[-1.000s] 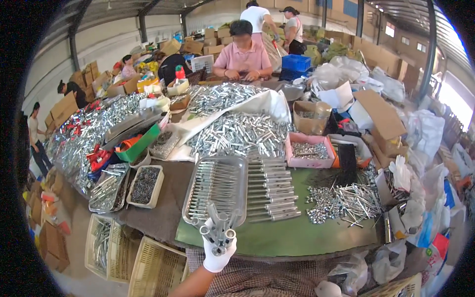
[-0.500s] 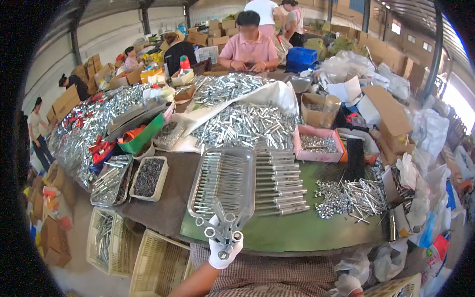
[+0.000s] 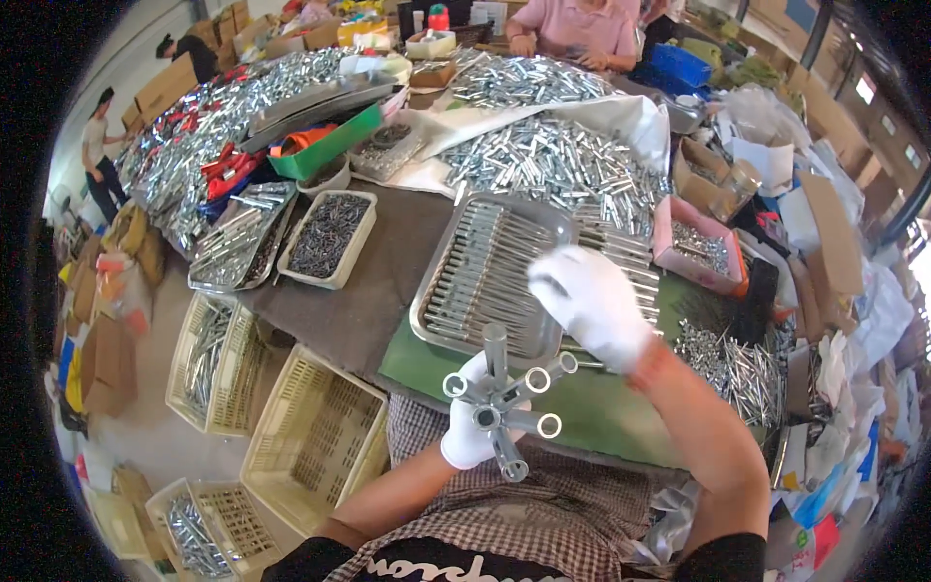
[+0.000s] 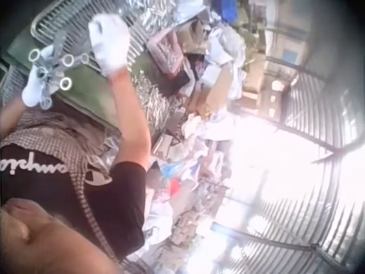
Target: Manually assemble metal pins and cylindrical parts into complex industrial components.
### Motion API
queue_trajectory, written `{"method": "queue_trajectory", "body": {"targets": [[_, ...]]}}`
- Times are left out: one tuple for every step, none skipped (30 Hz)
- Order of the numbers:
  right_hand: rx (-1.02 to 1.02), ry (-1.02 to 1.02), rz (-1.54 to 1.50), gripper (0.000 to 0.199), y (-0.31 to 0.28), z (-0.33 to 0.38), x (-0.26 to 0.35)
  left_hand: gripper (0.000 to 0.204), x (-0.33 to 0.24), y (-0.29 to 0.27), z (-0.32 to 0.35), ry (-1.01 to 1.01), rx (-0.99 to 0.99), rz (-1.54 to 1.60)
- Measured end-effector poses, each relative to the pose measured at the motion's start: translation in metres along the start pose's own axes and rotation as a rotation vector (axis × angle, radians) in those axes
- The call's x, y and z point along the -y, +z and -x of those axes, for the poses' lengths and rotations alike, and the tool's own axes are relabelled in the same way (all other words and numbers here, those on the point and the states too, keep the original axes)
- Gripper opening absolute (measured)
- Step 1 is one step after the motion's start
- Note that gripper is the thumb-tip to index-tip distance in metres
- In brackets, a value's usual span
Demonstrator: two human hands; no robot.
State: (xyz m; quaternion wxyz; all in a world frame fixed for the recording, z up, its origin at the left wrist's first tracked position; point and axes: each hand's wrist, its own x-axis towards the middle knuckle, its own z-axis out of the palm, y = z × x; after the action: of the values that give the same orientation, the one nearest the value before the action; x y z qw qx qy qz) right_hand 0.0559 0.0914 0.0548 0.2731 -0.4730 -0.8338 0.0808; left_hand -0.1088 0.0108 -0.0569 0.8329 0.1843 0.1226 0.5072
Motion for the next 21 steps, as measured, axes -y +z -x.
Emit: {"method": "queue_trajectory", "body": {"targets": [[0.017, 0.003, 0.041, 0.015, 0.014, -0.019, -0.009, 0.049, -0.001, 0.004, 0.0, -0.04, 0.054, 0.066], [-0.003, -0.02, 0.074, 0.016, 0.031, -0.036, -0.02, 0.045, -0.002, 0.008, 0.003, -0.061, -0.041, 0.023], [-0.027, -0.043, 0.109, 0.016, 0.046, -0.049, -0.028, 0.045, -0.004, 0.011, 0.005, -0.056, -0.044, 0.021], [-0.027, -0.013, 0.142, 0.015, 0.059, -0.059, -0.034, 0.036, -0.006, 0.014, 0.006, -0.055, -0.077, 0.025], [-0.024, 0.011, 0.171, 0.015, 0.068, -0.067, -0.035, 0.028, -0.007, 0.015, 0.007, -0.049, -0.115, 0.029], [-0.022, 0.007, 0.166, 0.015, 0.074, -0.073, -0.036, 0.037, -0.001, 0.008, 0.01, 0.029, -0.088, -0.183], [0.018, 0.027, 0.206, 0.014, 0.08, -0.077, -0.038, 0.037, -0.003, 0.006, 0.008, 0.031, -0.092, -0.183], [0.062, 0.048, 0.246, 0.013, 0.083, -0.079, -0.037, 0.035, -0.004, 0.004, 0.007, -0.004, -0.07, -0.095], [0.066, 0.046, 0.243, 0.013, 0.085, -0.081, -0.035, 0.033, -0.004, 0.003, 0.006, -0.04, -0.047, -0.006], [0.053, 0.083, 0.232, 0.014, 0.086, -0.081, -0.034, 0.033, -0.001, 0.004, 0.004, -0.04, -0.05, -0.004], [0.037, 0.126, 0.224, 0.015, 0.087, -0.081, -0.033, 0.034, 0.003, 0.006, 0.001, 0.189, -0.033, -0.346], [0.045, 0.13, 0.212, 0.017, 0.088, -0.083, -0.038, 0.036, 0.006, 0.008, -0.001, 0.418, -0.012, -0.687], [0.044, 0.139, 0.216, 0.017, 0.09, -0.083, -0.041, 0.036, 0.004, 0.01, -0.002, 0.41, -0.006, -0.685], [0.041, 0.139, 0.129, 0.017, 0.091, -0.083, -0.041, 0.037, -0.003, 0.015, -0.001, 0.178, -0.072, -0.361], [0.036, 0.139, 0.043, 0.017, 0.091, -0.084, -0.042, 0.038, -0.007, 0.02, 0.0, -0.055, -0.135, -0.037], [0.105, 0.158, 0.123, 0.02, 0.09, -0.086, -0.043, 0.039, -0.006, 0.023, 0.002, -0.052, -0.19, -0.1], [0.098, 0.159, 0.127, 0.02, 0.083, -0.086, -0.038, 0.039, -0.003, 0.02, 0.003, -0.053, -0.183, -0.103], [0.093, 0.198, 0.019, 0.022, 0.074, -0.083, -0.034, 0.039, 0.004, 0.013, 0.004, 0.172, -0.131, -0.45], [0.087, 0.237, -0.088, 0.025, 0.063, -0.079, -0.031, 0.039, 0.008, 0.01, 0.003, 0.403, -0.072, -0.791], [0.049, 0.248, -0.206, 0.034, 0.047, -0.074, -0.028, 0.041, 0.001, 0.014, 0.002, 0.034, -0.142, -0.319], [-0.052, 0.215, -0.399, 0.035, 0.033, -0.066, -0.028, 0.041, 0.0, 0.015, 0.001, 0.037, -0.133, -0.314]]}}
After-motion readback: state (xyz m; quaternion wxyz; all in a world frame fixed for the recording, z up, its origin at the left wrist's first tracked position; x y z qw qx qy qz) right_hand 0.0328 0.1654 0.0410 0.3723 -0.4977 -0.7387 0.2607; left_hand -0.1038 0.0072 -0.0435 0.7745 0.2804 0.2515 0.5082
